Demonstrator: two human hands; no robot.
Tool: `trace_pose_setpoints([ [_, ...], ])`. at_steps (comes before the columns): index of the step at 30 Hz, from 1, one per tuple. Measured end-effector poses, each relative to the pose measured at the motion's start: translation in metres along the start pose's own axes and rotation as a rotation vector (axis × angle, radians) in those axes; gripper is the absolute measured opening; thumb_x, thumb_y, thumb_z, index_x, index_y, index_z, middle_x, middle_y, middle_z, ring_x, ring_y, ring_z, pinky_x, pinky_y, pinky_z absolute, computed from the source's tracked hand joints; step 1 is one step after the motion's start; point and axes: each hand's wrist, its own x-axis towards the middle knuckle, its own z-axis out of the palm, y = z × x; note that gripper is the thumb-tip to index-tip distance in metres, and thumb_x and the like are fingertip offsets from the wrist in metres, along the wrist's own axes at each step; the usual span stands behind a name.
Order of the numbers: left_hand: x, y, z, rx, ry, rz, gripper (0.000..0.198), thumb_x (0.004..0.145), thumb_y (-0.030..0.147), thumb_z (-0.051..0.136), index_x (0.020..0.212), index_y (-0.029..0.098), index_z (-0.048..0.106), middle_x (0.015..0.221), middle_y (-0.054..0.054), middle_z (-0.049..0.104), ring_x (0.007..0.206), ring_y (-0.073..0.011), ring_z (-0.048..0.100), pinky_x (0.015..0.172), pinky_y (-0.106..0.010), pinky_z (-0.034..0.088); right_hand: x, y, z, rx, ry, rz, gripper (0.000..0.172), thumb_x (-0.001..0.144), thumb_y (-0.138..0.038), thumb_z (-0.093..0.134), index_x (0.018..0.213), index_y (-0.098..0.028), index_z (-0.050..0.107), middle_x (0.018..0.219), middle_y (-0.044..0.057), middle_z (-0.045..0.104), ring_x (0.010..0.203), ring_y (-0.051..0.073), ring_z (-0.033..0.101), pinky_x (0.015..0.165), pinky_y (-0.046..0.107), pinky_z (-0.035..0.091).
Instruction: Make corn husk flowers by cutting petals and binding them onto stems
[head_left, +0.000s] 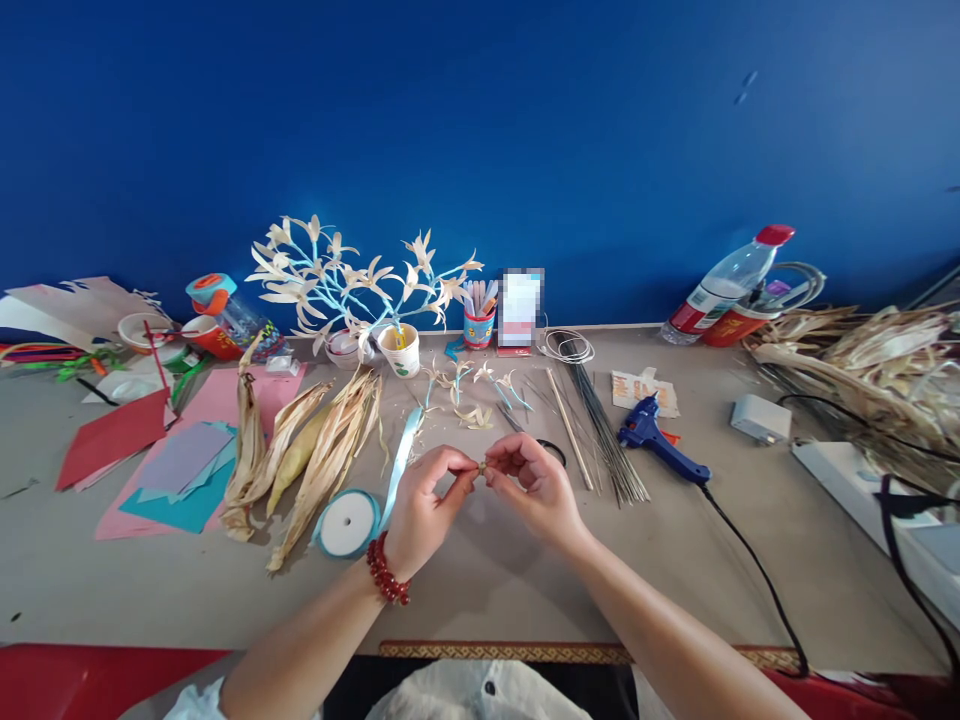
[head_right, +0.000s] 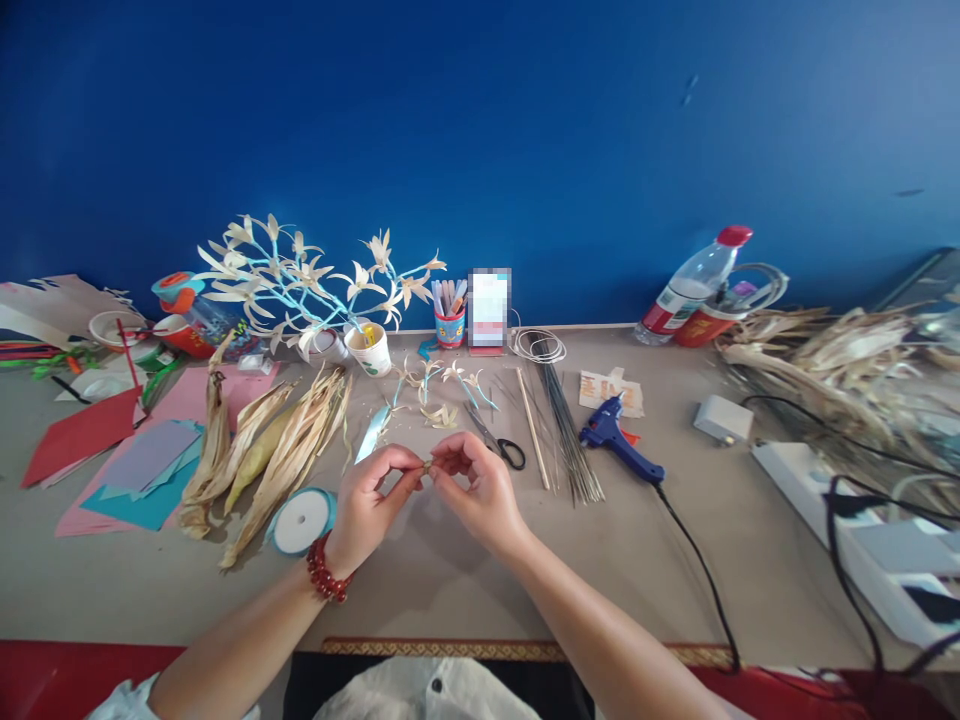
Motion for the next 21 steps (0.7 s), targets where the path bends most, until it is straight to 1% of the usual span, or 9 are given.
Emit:
trace_pose_setpoints([
  [4,0.0002,0.0004,-0.0005,0.037,0.002,0.036,0.008,0.091,0.015,0.059,0.089,0.021,0.063,0.083,-0.001,0.068,0.078,-0.0143,0.066,0.074,-0.025,0.051,-0.0003,-0.0001,0.0002,-0.02,0.01,-0.02,0.007,0.085,-0.023,0.065,0.09,-0.021,0.061,0.082,0.002,0.063,0.072,0.016,0.061,0.067,0.027,0.052],
  [9,-0.0002,0.002,0.0,0.093,0.012,0.13,0.014,0.09,0.009,0.058,0.093,0.021,0.065,0.084,-0.002,0.071,0.08,-0.0152,0.067,0.075,-0.026,0.051,0.0001,-0.0024,0.0018,-0.035,0.026,-0.046,0.005,0.084,-0.019,0.065,0.085,-0.021,0.06,0.079,0.001,0.061,0.072,0.015,0.06,0.066,0.026,0.051],
  [15,-0.0021,0.0029,0.0007,0.147,0.03,0.226,0.024,0.087,0.004,0.058,0.102,0.022,0.066,0.092,-0.004,0.074,0.089,-0.0182,0.068,0.083,-0.03,0.053,-0.0002,-0.0036,0.0023,-0.058,0.049,-0.066,0.005,0.084,-0.019,0.065,0.084,-0.021,0.06,0.078,0.001,0.061,0.071,0.015,0.059,0.065,0.026,0.05],
  [18,-0.0022,0.0024,0.0004,0.125,0.032,0.212,0.022,0.087,0.005,0.06,0.1,0.022,0.067,0.093,-0.004,0.075,0.089,-0.0182,0.069,0.083,-0.03,0.053,-0.0021,-0.0028,0.0023,-0.081,0.048,-0.084,0.004,0.085,-0.018,0.064,0.085,-0.021,0.061,0.079,0.001,0.061,0.072,0.015,0.059,0.066,0.026,0.049],
  [21,-0.0015,0.0019,-0.0001,0.07,0.016,0.147,0.016,0.088,0.009,0.06,0.097,0.021,0.067,0.089,-0.003,0.074,0.085,-0.0165,0.069,0.08,-0.027,0.053,-0.0036,-0.0023,0.0025,-0.08,0.049,-0.082,0.004,0.086,-0.018,0.064,0.085,-0.02,0.061,0.079,0.001,0.061,0.072,0.015,0.059,0.066,0.026,0.048],
])
